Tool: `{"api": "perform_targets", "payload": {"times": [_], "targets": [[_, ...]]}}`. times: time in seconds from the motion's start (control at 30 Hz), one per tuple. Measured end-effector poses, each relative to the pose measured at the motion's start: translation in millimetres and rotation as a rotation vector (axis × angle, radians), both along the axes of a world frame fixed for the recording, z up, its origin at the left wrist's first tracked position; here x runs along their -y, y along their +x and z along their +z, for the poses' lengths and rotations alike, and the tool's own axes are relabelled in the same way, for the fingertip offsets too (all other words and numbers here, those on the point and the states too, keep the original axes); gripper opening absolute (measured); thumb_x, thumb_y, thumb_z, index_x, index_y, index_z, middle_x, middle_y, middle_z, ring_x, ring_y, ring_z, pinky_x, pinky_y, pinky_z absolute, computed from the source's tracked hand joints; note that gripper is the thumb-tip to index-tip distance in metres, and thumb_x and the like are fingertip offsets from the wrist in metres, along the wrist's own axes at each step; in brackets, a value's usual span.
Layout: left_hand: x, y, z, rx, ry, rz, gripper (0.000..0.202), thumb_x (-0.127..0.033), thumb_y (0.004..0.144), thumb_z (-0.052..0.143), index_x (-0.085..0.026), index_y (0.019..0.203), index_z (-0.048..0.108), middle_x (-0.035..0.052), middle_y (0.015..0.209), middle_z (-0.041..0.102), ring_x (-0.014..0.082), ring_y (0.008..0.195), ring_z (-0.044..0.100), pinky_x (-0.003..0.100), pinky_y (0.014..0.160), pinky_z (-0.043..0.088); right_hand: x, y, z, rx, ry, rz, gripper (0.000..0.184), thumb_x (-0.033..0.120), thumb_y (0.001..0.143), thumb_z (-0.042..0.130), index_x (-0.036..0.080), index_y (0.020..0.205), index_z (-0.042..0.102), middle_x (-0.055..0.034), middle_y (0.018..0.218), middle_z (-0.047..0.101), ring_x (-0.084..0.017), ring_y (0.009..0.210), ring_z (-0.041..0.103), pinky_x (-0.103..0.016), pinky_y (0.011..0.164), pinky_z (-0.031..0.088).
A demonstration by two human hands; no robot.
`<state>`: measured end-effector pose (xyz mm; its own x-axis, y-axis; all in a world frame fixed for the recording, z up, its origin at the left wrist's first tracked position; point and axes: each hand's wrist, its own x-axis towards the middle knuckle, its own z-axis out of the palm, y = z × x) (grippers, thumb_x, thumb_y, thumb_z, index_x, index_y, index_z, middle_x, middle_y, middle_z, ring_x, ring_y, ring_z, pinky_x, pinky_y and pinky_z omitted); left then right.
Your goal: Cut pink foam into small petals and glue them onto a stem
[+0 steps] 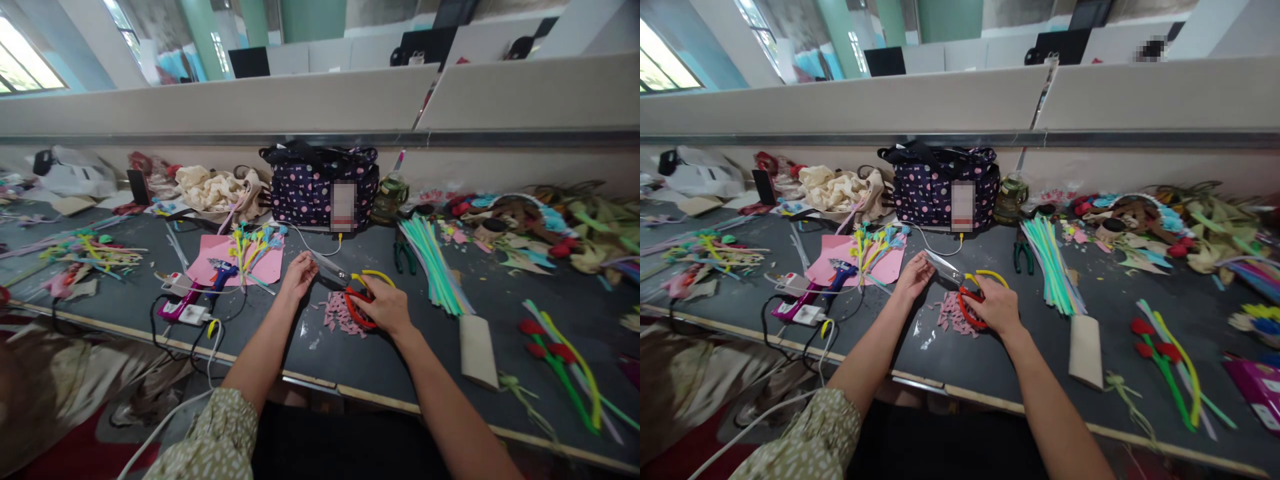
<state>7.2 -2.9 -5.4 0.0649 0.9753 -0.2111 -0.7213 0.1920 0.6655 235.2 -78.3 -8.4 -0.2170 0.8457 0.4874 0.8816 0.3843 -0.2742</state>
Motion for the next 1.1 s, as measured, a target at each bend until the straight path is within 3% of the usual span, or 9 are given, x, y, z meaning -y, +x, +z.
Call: {"api": "perform_targets", "payload": {"times": [1.1], "targets": [[2.8,1.2,3.0,0.000,0.017,-0.046,0.022,-0.012,0.065,0.076,-0.014,0.077,0.058,-0.0033,0.062,0.057,0.0054,0.054,0.055,0.020,0.062,0.050,-0.2,0.6,-3.7,0.001,-0.035,0.020,0.043,0.050,0.085,0.057,0.022,0.117,0.065,-0.0062,0.103,0.072,-0.020,0.090,0.069,-0.030,0.074,0.053]]}}
